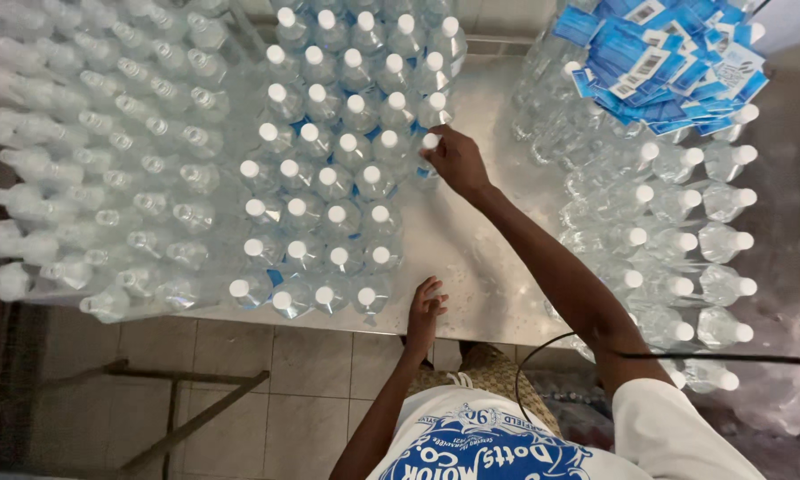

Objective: The person repeatedly picks up a small blue label, wraps it around a clear plastic water bottle, and places the labeled bottle on a metal table among many others. The process is repeated continuously throughout the clip.

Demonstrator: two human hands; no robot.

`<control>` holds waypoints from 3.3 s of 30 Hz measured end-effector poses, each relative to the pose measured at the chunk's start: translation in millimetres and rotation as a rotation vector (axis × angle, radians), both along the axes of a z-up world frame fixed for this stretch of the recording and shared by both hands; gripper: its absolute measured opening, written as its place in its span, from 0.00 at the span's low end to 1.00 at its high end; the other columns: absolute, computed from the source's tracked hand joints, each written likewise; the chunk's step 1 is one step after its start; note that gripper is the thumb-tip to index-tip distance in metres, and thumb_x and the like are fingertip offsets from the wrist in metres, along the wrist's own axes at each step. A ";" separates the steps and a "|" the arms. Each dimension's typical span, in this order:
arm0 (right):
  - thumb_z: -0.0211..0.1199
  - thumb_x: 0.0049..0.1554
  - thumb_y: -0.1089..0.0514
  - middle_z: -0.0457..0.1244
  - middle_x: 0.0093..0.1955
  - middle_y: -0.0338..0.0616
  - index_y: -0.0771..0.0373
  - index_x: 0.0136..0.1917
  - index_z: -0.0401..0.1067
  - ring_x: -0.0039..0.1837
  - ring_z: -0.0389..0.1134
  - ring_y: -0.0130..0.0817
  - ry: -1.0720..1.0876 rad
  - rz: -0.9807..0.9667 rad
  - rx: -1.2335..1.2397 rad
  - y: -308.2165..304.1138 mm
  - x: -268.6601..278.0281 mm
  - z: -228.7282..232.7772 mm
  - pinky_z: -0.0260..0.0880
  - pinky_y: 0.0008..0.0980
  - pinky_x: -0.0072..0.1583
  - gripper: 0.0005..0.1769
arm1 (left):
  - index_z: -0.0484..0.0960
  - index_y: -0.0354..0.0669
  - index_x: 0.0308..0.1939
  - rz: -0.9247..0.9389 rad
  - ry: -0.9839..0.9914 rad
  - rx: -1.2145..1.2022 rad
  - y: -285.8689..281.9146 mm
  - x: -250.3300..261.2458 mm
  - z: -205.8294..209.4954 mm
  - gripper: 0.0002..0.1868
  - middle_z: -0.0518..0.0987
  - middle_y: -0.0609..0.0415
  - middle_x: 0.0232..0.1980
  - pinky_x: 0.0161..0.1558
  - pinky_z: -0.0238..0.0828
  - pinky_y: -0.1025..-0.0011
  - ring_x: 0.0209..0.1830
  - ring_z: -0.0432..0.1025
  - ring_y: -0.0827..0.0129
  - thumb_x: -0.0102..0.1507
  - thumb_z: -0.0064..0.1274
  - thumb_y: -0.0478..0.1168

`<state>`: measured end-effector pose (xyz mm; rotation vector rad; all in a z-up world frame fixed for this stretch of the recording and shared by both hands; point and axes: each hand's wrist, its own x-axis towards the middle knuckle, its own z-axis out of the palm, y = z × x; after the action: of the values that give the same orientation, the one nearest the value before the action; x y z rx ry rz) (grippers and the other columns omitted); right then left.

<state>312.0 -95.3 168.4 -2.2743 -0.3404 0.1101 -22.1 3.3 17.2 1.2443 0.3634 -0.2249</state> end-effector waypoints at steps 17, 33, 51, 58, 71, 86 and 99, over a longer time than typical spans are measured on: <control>0.70 0.68 0.50 0.74 0.55 0.47 0.60 0.53 0.82 0.57 0.72 0.55 -0.298 -0.010 -0.931 -310.9 94.7 104.9 0.68 0.61 0.60 0.11 | 0.74 0.50 0.75 -0.141 0.012 -0.093 -42.9 58.1 -30.4 0.32 0.78 0.50 0.74 0.54 0.78 0.65 0.65 0.80 0.56 0.70 0.53 0.58; 0.86 0.70 0.56 0.76 0.52 0.52 0.68 0.56 0.88 0.51 0.77 0.38 -0.484 -0.241 -0.163 -341.7 70.4 139.3 0.78 0.43 0.51 0.13 | 0.80 0.47 0.67 -0.327 -0.102 -0.072 -54.8 89.8 62.4 0.35 0.83 0.49 0.67 0.59 0.77 0.61 0.65 0.80 0.57 0.68 0.52 0.68; 0.74 0.61 0.55 0.76 0.51 0.45 0.50 0.63 0.83 0.53 0.70 0.30 0.331 -0.081 0.264 -171.2 -195.3 176.7 0.72 0.31 0.53 0.16 | 0.66 0.46 0.83 -0.398 -0.238 -0.250 -34.9 161.3 199.2 0.47 0.87 0.44 0.47 0.53 0.86 0.66 0.48 0.83 0.71 0.62 0.73 0.31; 0.61 0.70 0.42 0.74 0.59 0.54 0.54 0.71 0.77 0.64 0.75 0.55 0.319 -0.428 -0.387 -206.4 -295.7 149.8 0.74 0.57 0.63 0.23 | 0.85 0.37 0.51 -0.411 -0.039 -0.107 -30.0 95.8 133.0 0.19 0.84 0.48 0.41 0.38 0.85 0.70 0.37 0.79 0.72 0.63 0.76 0.41; 0.68 0.67 0.36 0.69 0.35 0.54 0.63 0.58 0.73 0.47 0.75 0.63 0.126 -0.518 -0.455 -201.0 -322.9 70.0 0.74 0.62 0.53 0.27 | 0.88 0.35 0.55 -0.271 0.051 -0.160 21.5 55.8 143.7 0.24 0.85 0.54 0.39 0.37 0.81 0.74 0.37 0.78 0.76 0.56 0.78 0.35; 0.71 0.62 0.42 0.71 0.37 0.53 0.62 0.61 0.76 0.46 0.75 0.60 0.204 -0.213 -0.219 -90.4 -256.5 62.7 0.74 0.59 0.52 0.24 | 0.90 0.42 0.36 -0.141 0.058 0.005 31.1 34.7 174.0 0.09 0.80 0.60 0.27 0.28 0.67 0.85 0.25 0.71 0.83 0.56 0.75 0.34; 0.56 0.74 0.41 0.70 0.42 0.53 0.60 0.69 0.80 0.43 0.72 0.41 0.358 -0.266 0.343 -88.2 -291.0 98.1 0.77 0.43 0.52 0.25 | 0.88 0.40 0.63 -0.269 -0.115 -0.048 46.3 45.4 209.1 0.20 0.72 0.62 0.16 0.26 0.50 0.89 0.16 0.55 0.92 0.69 0.67 0.43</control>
<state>21.0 -183.5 266.5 -1.8933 0.1245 0.2931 23.2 49.6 226.3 1.2513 0.0900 -0.3882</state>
